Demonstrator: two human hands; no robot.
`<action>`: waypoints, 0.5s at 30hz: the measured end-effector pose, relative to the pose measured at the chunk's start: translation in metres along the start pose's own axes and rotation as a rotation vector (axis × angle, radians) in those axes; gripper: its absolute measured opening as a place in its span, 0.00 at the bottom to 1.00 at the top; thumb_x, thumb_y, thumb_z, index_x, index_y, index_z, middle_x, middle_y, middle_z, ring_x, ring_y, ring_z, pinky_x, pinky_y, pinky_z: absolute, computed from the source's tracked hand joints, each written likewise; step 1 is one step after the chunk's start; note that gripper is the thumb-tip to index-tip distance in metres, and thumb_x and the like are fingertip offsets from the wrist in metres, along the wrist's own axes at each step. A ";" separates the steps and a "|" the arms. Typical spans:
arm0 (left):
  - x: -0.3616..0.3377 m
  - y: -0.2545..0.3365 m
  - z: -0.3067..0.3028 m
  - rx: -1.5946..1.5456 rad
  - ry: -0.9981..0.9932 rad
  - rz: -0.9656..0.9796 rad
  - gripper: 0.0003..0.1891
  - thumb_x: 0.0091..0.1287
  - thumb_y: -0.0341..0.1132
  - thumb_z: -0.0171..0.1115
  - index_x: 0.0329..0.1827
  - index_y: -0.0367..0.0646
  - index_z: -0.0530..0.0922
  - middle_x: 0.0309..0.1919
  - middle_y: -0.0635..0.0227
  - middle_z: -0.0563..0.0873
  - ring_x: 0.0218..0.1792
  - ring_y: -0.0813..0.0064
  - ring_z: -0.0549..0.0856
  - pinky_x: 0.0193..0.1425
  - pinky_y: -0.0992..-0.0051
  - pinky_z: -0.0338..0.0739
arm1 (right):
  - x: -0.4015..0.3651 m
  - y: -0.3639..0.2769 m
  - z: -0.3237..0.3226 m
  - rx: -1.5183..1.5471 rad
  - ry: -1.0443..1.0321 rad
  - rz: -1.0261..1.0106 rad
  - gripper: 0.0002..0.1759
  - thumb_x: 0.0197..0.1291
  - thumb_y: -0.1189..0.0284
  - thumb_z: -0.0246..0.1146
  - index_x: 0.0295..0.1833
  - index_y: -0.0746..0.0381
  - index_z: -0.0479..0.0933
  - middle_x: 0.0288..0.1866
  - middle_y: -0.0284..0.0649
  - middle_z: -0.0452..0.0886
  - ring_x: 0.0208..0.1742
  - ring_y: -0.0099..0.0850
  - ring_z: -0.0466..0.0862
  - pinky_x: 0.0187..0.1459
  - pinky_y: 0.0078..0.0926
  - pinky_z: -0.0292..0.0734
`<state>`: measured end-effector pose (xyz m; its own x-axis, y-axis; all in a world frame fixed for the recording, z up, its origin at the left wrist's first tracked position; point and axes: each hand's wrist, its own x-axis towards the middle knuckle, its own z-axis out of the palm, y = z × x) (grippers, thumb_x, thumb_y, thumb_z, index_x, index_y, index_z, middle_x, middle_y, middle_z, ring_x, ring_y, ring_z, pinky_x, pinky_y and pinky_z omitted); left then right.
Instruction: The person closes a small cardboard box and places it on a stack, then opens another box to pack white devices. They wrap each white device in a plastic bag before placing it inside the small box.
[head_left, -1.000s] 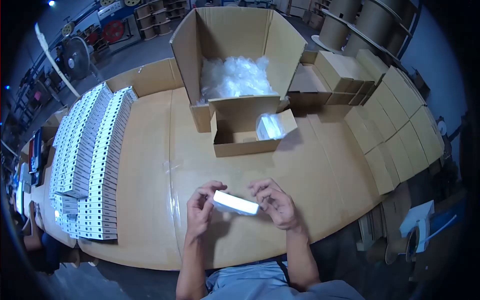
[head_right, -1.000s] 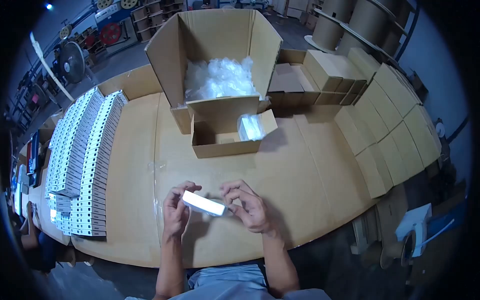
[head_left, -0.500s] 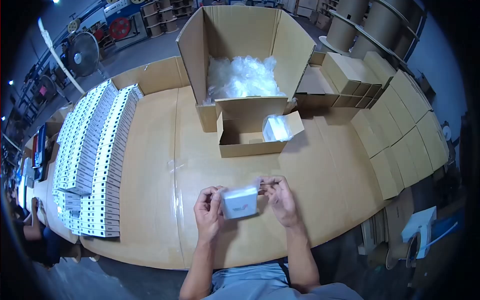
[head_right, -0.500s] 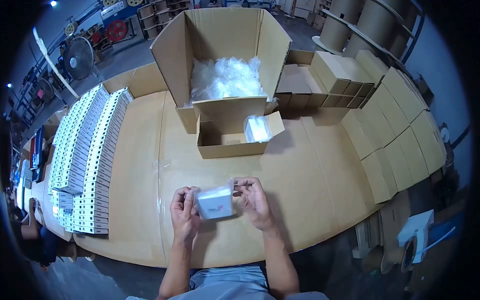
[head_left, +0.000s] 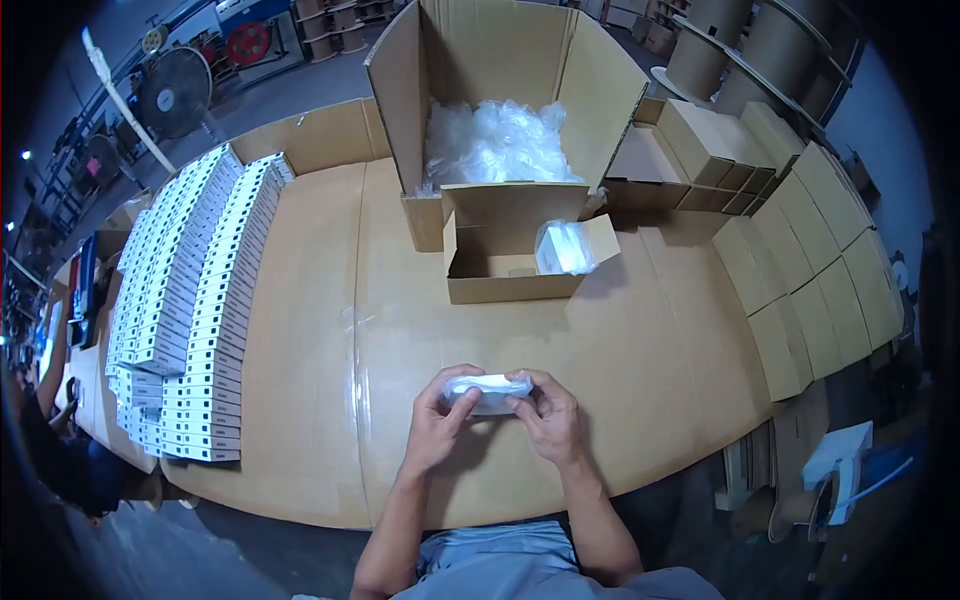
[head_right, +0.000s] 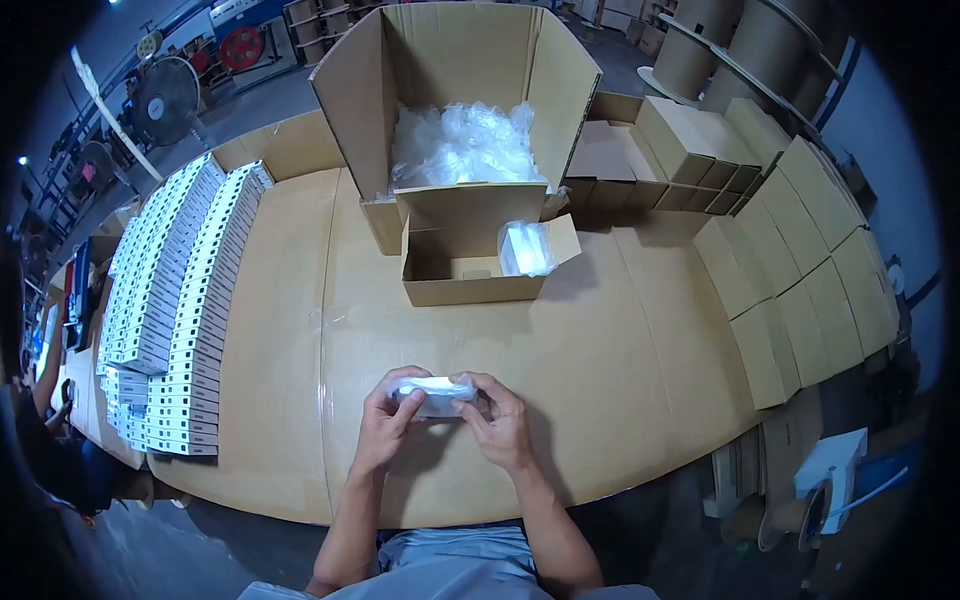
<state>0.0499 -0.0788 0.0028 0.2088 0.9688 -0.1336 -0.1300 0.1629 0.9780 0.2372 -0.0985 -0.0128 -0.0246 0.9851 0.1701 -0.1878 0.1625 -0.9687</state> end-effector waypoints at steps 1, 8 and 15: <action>-0.002 0.004 0.004 -0.026 0.038 0.029 0.09 0.76 0.32 0.65 0.55 0.40 0.84 0.54 0.67 0.86 0.49 0.82 0.84 0.41 0.83 0.81 | 0.003 -0.009 0.000 -0.049 -0.020 -0.011 0.13 0.69 0.83 0.65 0.57 0.67 0.80 0.58 0.42 0.84 0.59 0.26 0.82 0.62 0.26 0.78; -0.004 -0.012 0.001 -0.139 0.155 -0.055 0.11 0.79 0.37 0.62 0.50 0.36 0.85 0.42 0.66 0.90 0.41 0.79 0.88 0.41 0.77 0.85 | 0.004 -0.017 -0.010 0.051 0.112 0.107 0.05 0.70 0.82 0.64 0.47 0.68 0.85 0.61 0.51 0.85 0.57 0.34 0.85 0.62 0.29 0.79; 0.000 -0.022 -0.001 -0.136 0.198 -0.055 0.15 0.80 0.41 0.59 0.51 0.36 0.85 0.40 0.65 0.90 0.37 0.77 0.89 0.40 0.72 0.89 | 0.012 -0.046 -0.001 -0.286 -0.160 -0.089 0.11 0.61 0.82 0.71 0.49 0.65 0.88 0.61 0.48 0.85 0.61 0.39 0.85 0.63 0.31 0.79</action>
<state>0.0519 -0.0820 -0.0191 0.0267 0.9733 -0.2280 -0.2556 0.2271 0.9397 0.2469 -0.0942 0.0337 -0.1790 0.9487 0.2605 0.0867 0.2790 -0.9564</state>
